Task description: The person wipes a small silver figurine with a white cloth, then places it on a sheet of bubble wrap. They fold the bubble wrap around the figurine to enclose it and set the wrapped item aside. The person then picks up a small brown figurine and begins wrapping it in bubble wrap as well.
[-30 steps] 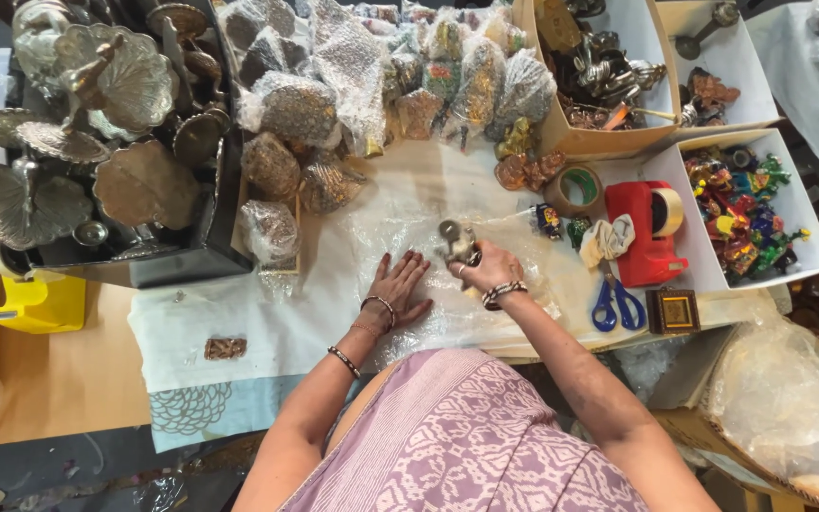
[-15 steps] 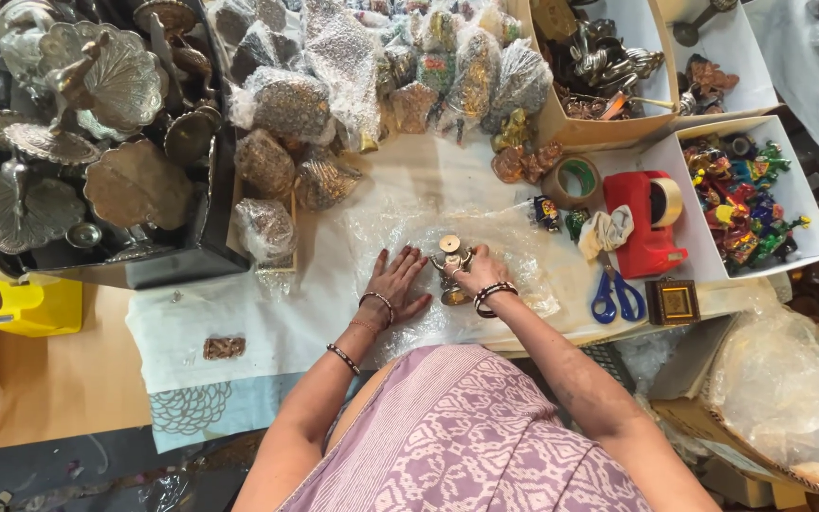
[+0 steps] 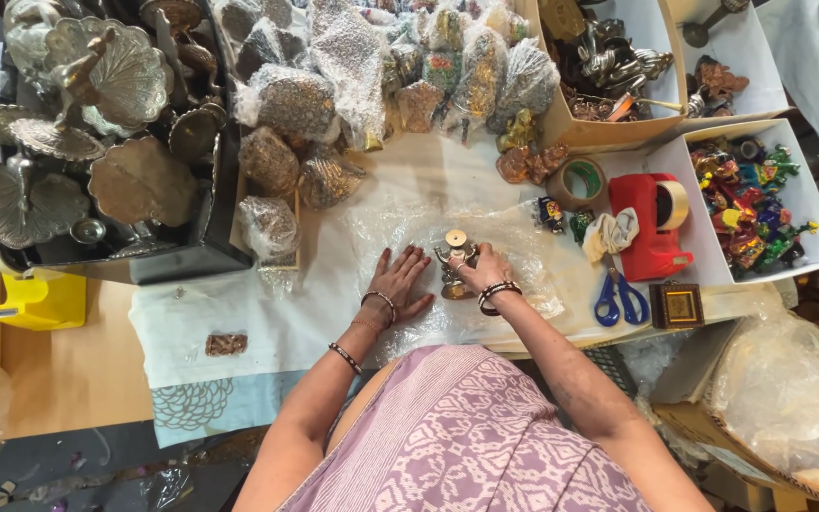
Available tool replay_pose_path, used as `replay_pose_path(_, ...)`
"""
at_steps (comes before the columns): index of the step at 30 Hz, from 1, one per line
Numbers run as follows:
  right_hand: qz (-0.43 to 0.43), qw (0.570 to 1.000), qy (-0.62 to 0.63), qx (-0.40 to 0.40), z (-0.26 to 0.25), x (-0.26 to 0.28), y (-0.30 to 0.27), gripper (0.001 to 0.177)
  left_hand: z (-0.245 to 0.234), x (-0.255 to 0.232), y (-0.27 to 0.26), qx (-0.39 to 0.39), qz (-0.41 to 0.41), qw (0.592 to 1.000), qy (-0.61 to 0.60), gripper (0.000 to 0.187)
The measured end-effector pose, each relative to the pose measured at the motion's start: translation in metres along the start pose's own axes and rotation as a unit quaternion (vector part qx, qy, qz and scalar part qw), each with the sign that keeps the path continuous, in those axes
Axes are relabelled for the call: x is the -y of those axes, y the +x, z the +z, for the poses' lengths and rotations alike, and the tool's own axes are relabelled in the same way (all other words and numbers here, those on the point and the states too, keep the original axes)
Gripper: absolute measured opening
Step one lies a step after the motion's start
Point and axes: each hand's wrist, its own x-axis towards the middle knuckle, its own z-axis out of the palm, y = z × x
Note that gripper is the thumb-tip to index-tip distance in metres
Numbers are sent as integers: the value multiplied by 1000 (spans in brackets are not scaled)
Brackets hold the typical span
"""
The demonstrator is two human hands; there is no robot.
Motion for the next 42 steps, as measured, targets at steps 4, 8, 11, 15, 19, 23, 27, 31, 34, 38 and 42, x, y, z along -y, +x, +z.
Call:
replay_pose_path(4,44,997,-43,44,-35,23,-27,79,-4,-2,1,-9,3,1000,-1,79)
replay_pose_path(8,68,997,-16,36,-42,-12,-18,70,3,10,-9,-55,-2,996,-65,67)
replay_pose_path(11,97,995,-13,-18,-56,-58,-20,56,-16,10,-28,-155,-40,980,-117,51)
replay_pose_path(15,124,984,-3,-129,-65,-121,-30,46,-43,17,-62,-242,-236,934,-112,60)
replay_pose_path(19,81,979,22,-184,-43,-174,-29,52,-55,15,-76,-200,-428,851,-228,86)
replay_pose_path(23,141,973,131,-126,-34,-168,-28,56,-64,3,-66,-100,-497,815,-281,95)
replay_pose_path(27,142,921,356,-62,-9,-194,-2,45,-52,6,-52,-42,-494,819,-288,87)
replay_pose_path(31,118,886,448,-22,-3,-210,14,31,-15,21,-46,-58,-459,824,-326,76)
replay_pose_path(34,123,875,467,-29,-20,-190,5,30,58,53,-47,-120,-401,764,-490,74)
replay_pose_path(38,73,805,588,9,-43,-144,-13,26,42,47,-45,-134,-374,641,-657,74)
replay_pose_path(42,5,861,507,35,-43,-87,-23,27,-12,22,-38,-88,-389,570,-718,70)
